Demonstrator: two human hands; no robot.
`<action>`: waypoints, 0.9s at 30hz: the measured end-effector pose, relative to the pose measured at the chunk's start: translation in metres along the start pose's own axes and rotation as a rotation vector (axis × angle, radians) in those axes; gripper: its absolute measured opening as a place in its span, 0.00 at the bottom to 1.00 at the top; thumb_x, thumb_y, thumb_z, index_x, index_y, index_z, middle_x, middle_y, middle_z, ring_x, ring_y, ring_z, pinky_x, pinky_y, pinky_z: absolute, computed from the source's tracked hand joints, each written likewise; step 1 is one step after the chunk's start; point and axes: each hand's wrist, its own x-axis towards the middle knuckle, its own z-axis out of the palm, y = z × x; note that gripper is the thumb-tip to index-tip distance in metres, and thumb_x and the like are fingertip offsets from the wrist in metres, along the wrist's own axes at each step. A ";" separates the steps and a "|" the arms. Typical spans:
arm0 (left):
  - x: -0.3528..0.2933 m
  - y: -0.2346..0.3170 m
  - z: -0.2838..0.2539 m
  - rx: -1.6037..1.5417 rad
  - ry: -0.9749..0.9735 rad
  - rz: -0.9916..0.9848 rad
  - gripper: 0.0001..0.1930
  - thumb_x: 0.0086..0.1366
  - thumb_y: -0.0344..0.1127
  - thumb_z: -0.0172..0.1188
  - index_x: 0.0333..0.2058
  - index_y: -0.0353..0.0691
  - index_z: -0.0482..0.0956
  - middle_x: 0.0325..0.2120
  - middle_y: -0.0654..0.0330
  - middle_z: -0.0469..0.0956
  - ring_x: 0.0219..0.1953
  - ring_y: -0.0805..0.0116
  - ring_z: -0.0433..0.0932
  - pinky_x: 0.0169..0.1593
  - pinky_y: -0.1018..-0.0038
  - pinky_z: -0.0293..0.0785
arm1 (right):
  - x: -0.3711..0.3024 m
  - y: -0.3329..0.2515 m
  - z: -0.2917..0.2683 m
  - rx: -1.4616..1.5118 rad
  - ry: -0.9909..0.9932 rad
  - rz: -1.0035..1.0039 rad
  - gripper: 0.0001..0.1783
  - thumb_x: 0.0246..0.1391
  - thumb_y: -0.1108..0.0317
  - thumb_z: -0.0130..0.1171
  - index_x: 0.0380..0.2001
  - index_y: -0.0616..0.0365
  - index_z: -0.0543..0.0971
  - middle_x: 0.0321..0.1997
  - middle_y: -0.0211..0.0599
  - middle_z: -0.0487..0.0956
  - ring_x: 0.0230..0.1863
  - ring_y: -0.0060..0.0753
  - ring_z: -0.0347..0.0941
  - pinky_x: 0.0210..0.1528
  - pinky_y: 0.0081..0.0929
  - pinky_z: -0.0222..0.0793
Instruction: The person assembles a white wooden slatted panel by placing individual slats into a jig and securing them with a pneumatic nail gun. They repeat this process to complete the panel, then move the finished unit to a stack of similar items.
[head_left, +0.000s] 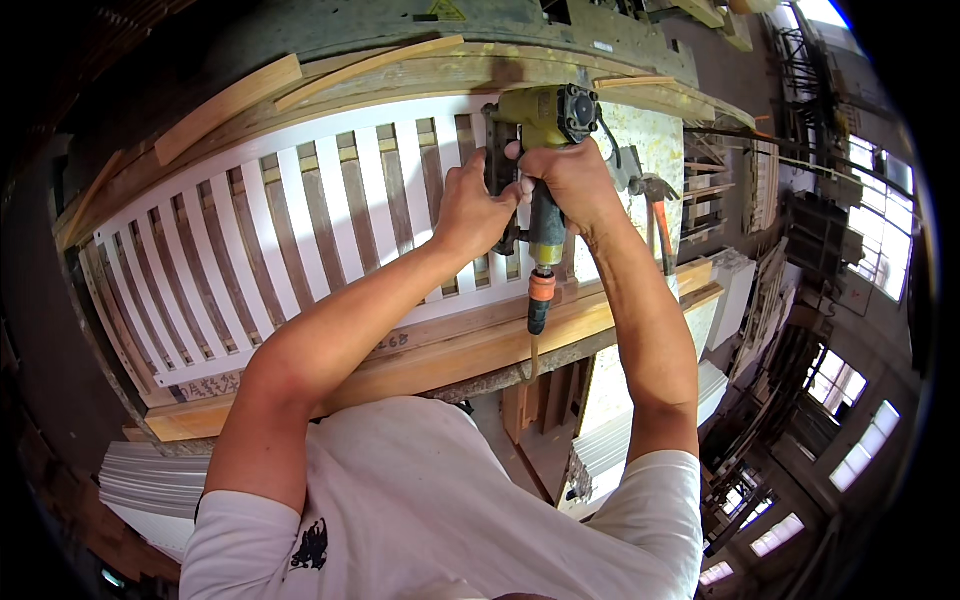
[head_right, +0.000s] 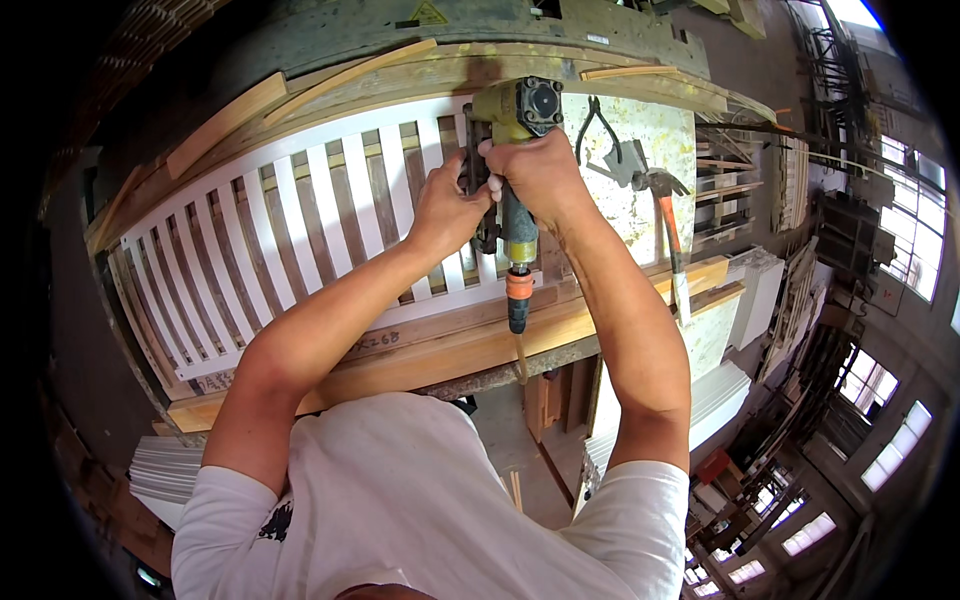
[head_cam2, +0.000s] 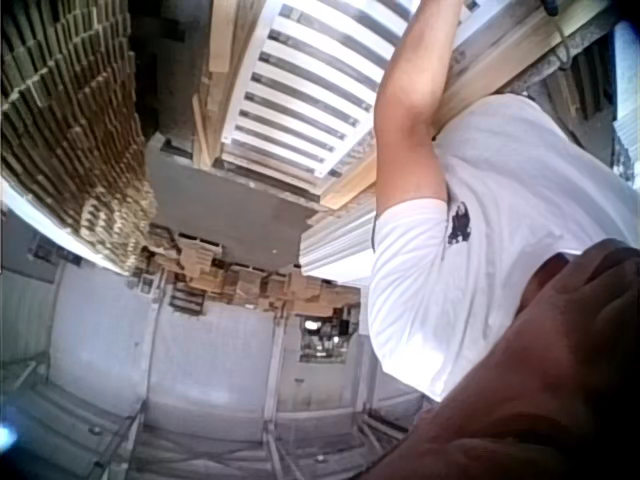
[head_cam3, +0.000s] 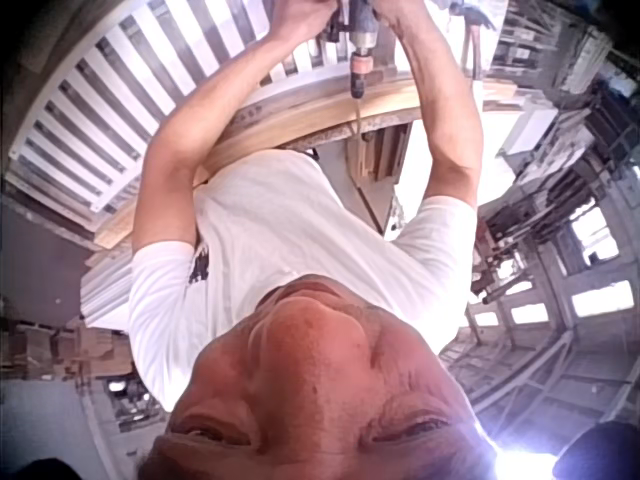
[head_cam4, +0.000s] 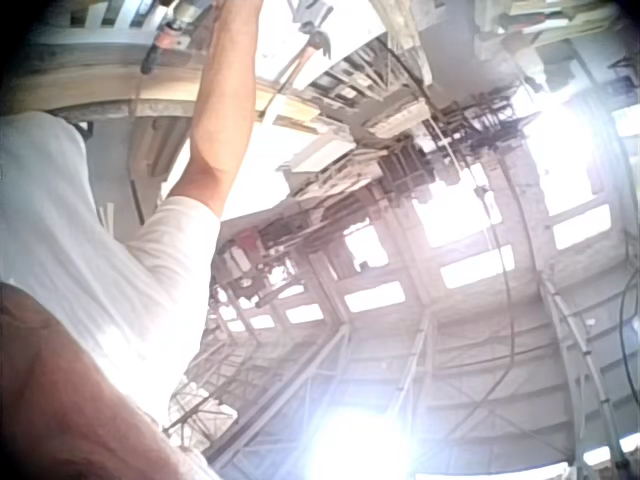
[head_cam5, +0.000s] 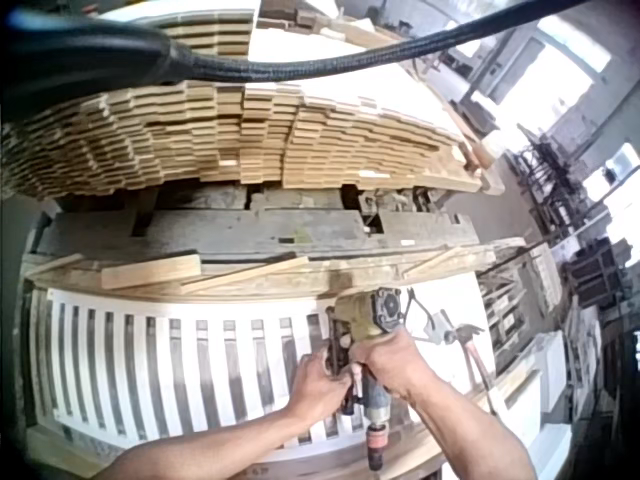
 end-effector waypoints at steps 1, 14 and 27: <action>0.000 0.000 -0.001 -0.018 -0.008 -0.007 0.20 0.56 0.37 0.65 0.42 0.29 0.72 0.25 0.45 0.79 0.32 0.48 0.80 0.38 0.60 0.75 | 0.000 0.000 0.001 0.003 0.001 -0.003 0.13 0.41 0.78 0.55 0.34 0.72 0.78 0.19 0.36 0.75 0.17 0.24 0.69 0.22 0.22 0.66; -0.017 0.008 -0.036 -0.020 0.037 -0.031 0.13 0.60 0.27 0.59 0.44 0.32 0.72 0.25 0.60 0.79 0.29 0.77 0.75 0.37 0.76 0.72 | -0.003 -0.005 0.034 0.124 -0.087 -0.023 0.04 0.44 0.81 0.56 0.27 0.69 0.76 0.21 0.36 0.74 0.16 0.25 0.68 0.18 0.25 0.65; -0.022 0.003 -0.045 -0.176 0.029 -0.029 0.13 0.61 0.26 0.58 0.44 0.31 0.71 0.24 0.64 0.76 0.28 0.79 0.73 0.36 0.77 0.71 | -0.007 -0.009 0.048 0.062 -0.073 0.032 0.08 0.42 0.81 0.55 0.30 0.69 0.77 0.20 0.36 0.75 0.16 0.26 0.69 0.19 0.24 0.65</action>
